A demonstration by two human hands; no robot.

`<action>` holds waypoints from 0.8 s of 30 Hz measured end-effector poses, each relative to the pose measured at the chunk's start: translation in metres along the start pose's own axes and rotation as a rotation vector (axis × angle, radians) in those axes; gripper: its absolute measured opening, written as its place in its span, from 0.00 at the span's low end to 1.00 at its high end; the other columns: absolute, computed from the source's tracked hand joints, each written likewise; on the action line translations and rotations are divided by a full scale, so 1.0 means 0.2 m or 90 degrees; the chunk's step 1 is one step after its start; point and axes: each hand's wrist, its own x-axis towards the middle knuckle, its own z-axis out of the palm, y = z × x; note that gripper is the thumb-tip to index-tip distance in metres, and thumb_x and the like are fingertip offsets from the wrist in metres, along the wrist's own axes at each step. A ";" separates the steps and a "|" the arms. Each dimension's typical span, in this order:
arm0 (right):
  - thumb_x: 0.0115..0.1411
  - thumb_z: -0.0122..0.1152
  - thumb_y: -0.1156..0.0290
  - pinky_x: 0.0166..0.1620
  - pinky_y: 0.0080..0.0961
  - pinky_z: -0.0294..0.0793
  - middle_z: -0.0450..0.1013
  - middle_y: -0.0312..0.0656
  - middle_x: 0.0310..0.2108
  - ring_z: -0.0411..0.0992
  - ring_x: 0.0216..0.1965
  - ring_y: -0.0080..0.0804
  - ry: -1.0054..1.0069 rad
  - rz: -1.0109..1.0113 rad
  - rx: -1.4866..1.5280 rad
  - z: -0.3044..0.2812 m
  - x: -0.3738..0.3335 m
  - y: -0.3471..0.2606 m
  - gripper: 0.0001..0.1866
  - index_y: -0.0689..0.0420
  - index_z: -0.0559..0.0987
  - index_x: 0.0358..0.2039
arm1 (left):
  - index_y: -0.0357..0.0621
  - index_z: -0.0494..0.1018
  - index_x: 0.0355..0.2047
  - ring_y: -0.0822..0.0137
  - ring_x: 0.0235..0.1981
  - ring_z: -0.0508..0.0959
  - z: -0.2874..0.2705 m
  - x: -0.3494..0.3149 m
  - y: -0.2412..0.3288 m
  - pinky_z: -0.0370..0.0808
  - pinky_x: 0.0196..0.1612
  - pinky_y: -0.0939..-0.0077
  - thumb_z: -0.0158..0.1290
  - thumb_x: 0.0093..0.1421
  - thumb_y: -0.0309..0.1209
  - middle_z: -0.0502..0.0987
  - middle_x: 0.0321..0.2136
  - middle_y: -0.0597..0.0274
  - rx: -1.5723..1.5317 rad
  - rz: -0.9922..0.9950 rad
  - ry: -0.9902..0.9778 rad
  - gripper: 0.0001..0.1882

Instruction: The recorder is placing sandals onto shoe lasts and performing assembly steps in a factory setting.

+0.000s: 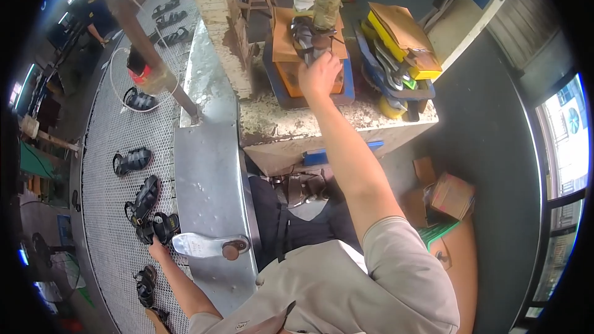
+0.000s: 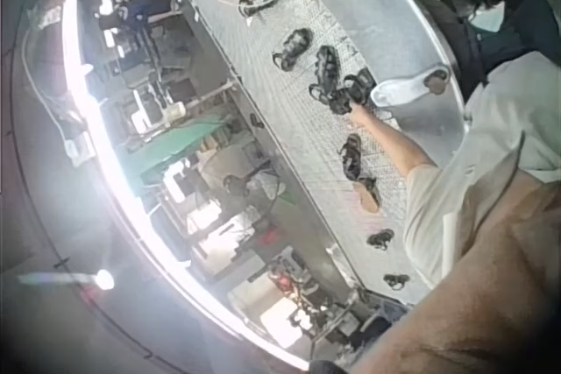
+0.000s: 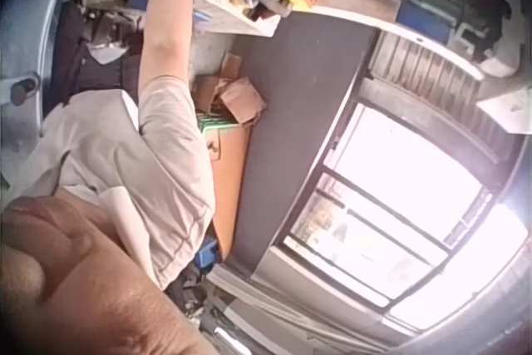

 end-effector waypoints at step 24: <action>0.57 0.69 0.48 0.73 0.51 0.54 0.71 0.67 0.58 0.59 0.69 0.64 -0.069 -0.073 -0.204 -0.21 0.20 -0.16 0.35 0.70 0.79 0.50 | 0.37 0.77 0.55 0.52 0.45 0.85 -0.06 0.01 0.24 0.82 0.48 0.59 0.57 0.65 0.48 0.84 0.48 0.52 -0.749 -0.041 -0.281 0.28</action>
